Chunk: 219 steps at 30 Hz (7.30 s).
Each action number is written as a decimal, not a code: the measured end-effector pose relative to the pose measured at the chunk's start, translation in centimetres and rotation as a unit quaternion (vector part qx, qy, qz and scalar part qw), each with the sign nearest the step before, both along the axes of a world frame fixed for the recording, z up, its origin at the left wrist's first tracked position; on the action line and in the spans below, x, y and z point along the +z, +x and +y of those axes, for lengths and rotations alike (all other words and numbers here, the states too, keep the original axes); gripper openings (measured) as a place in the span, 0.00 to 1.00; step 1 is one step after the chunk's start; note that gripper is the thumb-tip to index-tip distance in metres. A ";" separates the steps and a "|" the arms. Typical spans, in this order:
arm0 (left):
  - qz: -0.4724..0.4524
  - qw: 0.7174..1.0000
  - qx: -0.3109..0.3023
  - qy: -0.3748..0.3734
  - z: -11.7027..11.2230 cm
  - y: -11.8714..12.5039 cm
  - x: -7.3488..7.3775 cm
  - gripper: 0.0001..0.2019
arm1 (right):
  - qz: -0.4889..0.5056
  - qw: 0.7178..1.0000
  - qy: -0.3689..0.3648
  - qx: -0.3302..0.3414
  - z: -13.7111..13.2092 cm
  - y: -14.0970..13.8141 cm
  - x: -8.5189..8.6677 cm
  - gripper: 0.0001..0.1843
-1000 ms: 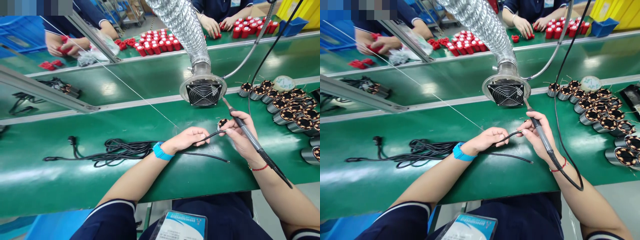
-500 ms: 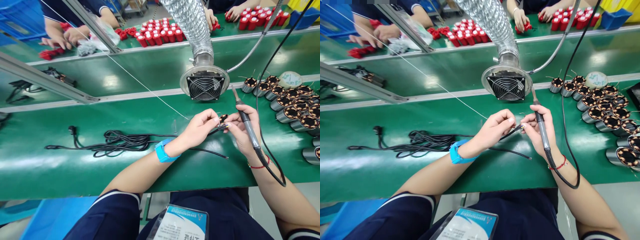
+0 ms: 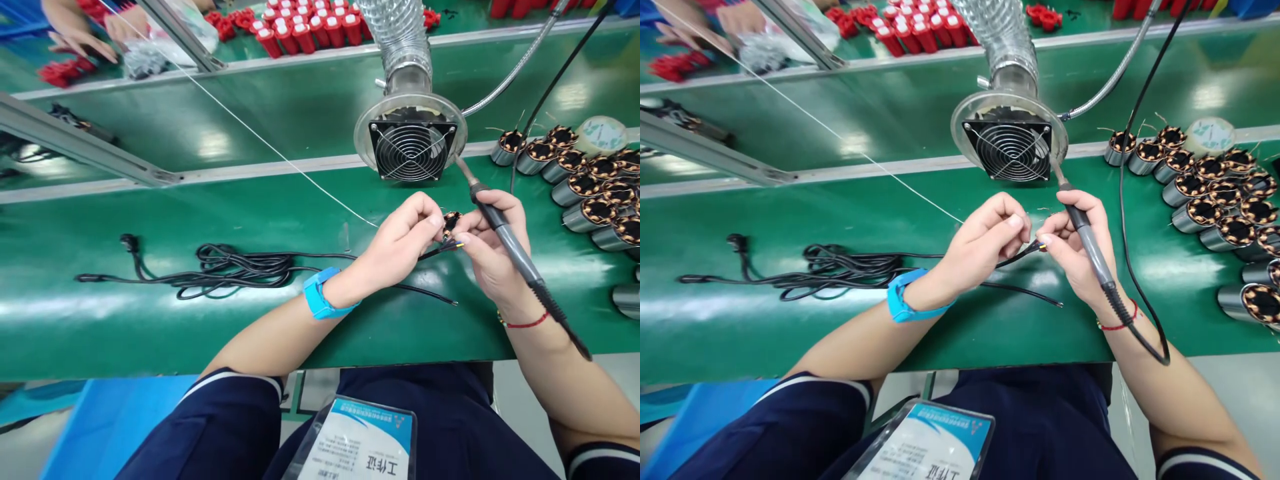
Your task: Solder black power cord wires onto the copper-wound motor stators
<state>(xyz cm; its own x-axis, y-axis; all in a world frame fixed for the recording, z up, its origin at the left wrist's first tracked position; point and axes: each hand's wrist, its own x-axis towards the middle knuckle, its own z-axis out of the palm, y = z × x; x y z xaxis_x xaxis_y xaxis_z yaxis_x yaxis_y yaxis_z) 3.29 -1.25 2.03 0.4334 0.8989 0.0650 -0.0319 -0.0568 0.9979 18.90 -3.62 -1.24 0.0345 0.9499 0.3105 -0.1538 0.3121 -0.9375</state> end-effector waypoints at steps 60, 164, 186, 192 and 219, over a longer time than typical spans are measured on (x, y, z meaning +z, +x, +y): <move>0.101 0.995 -0.006 0.007 5.8 -0.1 -4.0 0.11 | -0.414 0.875 0.159 -0.195 -1.4 1.8 1.4 0.05; 0.150 0.969 0.019 0.197 3.5 -0.1 -3.1 0.08 | -0.314 0.919 0.161 -0.176 1.5 -0.1 -2.9 0.26; 0.188 0.976 0.036 0.107 4.5 -0.3 -3.4 0.09 | -0.377 0.908 0.072 -0.170 1.8 -0.6 -2.3 0.26; 0.179 0.980 0.033 0.082 4.4 -0.2 -3.6 0.09 | -0.345 0.919 0.091 -0.168 1.7 -0.3 -2.4 0.26; 0.156 0.985 0.064 -0.019 3.6 0.4 -3.0 0.11 | -0.368 0.871 0.263 -0.191 -0.5 2.2 0.7 0.11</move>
<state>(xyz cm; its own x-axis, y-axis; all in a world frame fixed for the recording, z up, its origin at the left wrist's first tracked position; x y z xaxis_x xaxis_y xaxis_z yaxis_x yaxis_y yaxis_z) 3.68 2.39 -0.96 0.3090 0.9469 -0.0889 0.2825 -0.0021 0.9593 21.08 -4.12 -0.53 -0.0746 0.6319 0.7715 0.6376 0.6250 -0.4503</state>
